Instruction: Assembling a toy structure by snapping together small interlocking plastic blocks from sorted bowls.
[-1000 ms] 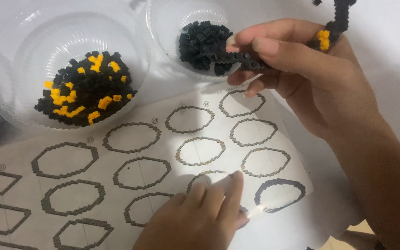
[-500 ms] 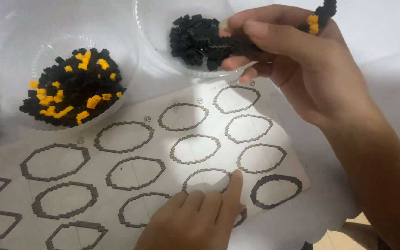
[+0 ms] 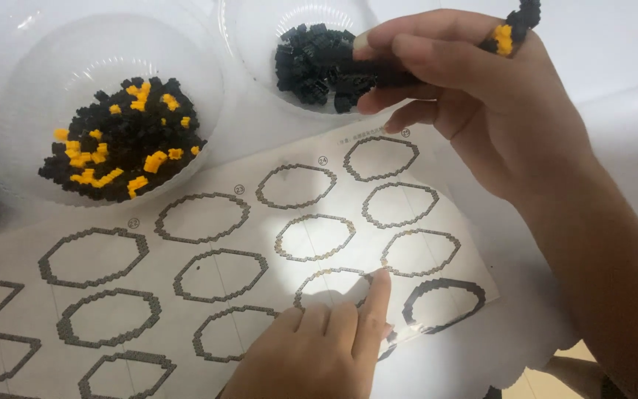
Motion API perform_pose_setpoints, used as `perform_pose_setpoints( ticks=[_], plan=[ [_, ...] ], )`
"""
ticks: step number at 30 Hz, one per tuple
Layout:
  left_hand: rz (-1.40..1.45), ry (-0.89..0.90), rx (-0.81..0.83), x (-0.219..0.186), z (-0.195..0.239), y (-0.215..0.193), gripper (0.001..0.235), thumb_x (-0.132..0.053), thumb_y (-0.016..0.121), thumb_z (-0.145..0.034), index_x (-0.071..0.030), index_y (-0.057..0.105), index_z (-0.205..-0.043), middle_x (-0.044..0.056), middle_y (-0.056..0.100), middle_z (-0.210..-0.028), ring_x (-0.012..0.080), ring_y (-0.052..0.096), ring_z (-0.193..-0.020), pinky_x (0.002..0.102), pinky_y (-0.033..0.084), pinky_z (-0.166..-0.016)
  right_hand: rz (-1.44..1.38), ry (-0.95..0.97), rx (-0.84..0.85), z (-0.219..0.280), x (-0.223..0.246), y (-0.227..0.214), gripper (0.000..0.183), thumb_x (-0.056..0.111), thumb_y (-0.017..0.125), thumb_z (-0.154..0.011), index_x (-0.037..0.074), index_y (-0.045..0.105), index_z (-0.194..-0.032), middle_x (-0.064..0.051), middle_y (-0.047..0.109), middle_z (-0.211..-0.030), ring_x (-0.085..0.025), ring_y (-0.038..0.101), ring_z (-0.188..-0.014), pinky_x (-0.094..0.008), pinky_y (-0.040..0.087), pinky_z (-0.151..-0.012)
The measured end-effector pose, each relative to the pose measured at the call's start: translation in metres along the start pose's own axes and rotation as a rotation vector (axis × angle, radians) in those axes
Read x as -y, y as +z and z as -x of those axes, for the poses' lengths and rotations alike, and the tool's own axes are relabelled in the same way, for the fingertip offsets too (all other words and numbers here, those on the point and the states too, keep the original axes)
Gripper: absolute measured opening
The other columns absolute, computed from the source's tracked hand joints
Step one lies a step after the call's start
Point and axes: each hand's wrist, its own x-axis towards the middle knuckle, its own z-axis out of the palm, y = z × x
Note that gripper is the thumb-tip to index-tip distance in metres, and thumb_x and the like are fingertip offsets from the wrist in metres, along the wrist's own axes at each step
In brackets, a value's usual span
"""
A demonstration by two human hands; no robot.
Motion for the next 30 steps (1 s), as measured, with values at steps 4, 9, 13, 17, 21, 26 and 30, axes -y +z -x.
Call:
perform_pose_setpoints(
  ticks=[4,9,13,17,21,26,30],
  plan=[
    [0.002,-0.01,0.014,-0.0007,-0.001,-0.001,0.032,-0.037,0.062,-0.095,-0.012,0.067,-0.114,-0.007,0.032,-0.056,0.0069,0.03,-0.044,0.022,0.031,-0.039,0.018,0.008,0.001,-0.0002,-0.0001,0.0003,0.025,0.02,0.057,-0.084,0.004,0.066,-0.101,-0.006,0.07,-0.106,-0.02,0.072,-0.078,-0.019,0.054,-0.058],
    [-0.008,-0.01,0.006,-0.0014,0.0004,0.0021,0.032,-0.037,0.06,-0.096,-0.011,0.066,-0.114,-0.008,0.033,-0.055,0.0065,0.03,-0.044,0.022,0.03,-0.039,0.031,-0.006,0.019,0.0008,0.0016,0.0016,0.027,0.021,0.057,-0.084,0.002,0.065,-0.101,-0.008,0.069,-0.105,-0.018,0.072,-0.079,-0.02,0.054,-0.058],
    [-0.017,0.011,0.012,-0.0006,-0.0002,0.0012,0.032,-0.037,0.061,-0.096,-0.01,0.065,-0.115,-0.007,0.036,-0.057,0.0066,0.035,-0.046,0.022,0.033,-0.04,0.03,-0.002,0.017,0.0007,0.0014,0.0023,0.028,0.023,0.058,-0.082,0.002,0.065,-0.099,-0.009,0.07,-0.104,-0.018,0.072,-0.079,-0.021,0.054,-0.059],
    [0.007,0.01,0.008,-0.0003,-0.0002,0.001,0.03,-0.034,0.056,-0.098,-0.011,0.066,-0.115,-0.007,0.036,-0.056,0.008,0.035,-0.044,0.023,0.034,-0.038,-0.002,-0.019,0.04,-0.0001,-0.0016,0.0003,0.027,0.021,0.058,-0.084,0.002,0.066,-0.1,-0.01,0.07,-0.101,-0.017,0.072,-0.079,-0.02,0.054,-0.059],
    [-0.025,0.014,-0.027,0.0015,-0.0043,-0.0008,0.025,-0.03,0.056,-0.097,-0.013,0.069,-0.11,-0.008,0.034,-0.054,0.0076,0.032,-0.042,0.022,0.03,-0.038,-0.054,-0.01,0.023,-0.0003,-0.0022,0.0003,0.026,0.02,0.06,-0.083,0.001,0.066,-0.101,-0.012,0.07,-0.096,-0.019,0.072,-0.077,-0.021,0.054,-0.058],
    [0.023,-0.006,-0.021,0.001,-0.0052,-0.0019,0.022,-0.014,0.057,-0.09,-0.011,0.069,-0.108,-0.006,0.035,-0.053,0.0083,0.033,-0.041,0.022,0.031,-0.037,-0.048,-0.005,0.016,-0.0008,-0.0022,-0.0001,0.027,0.02,0.061,-0.083,0.002,0.067,-0.101,-0.01,0.069,-0.096,-0.019,0.072,-0.076,-0.021,0.053,-0.058],
    [0.081,-0.021,0.013,-0.0007,-0.0015,0.0008,0.026,-0.02,0.058,-0.091,-0.011,0.067,-0.113,-0.005,0.037,-0.053,0.0107,0.037,-0.041,0.025,0.034,-0.037,-0.048,-0.016,0.028,-0.0012,-0.0044,-0.0011,0.026,0.019,0.059,-0.085,0.002,0.066,-0.102,-0.009,0.068,-0.092,-0.019,0.072,-0.077,-0.02,0.054,-0.059]
  ],
)
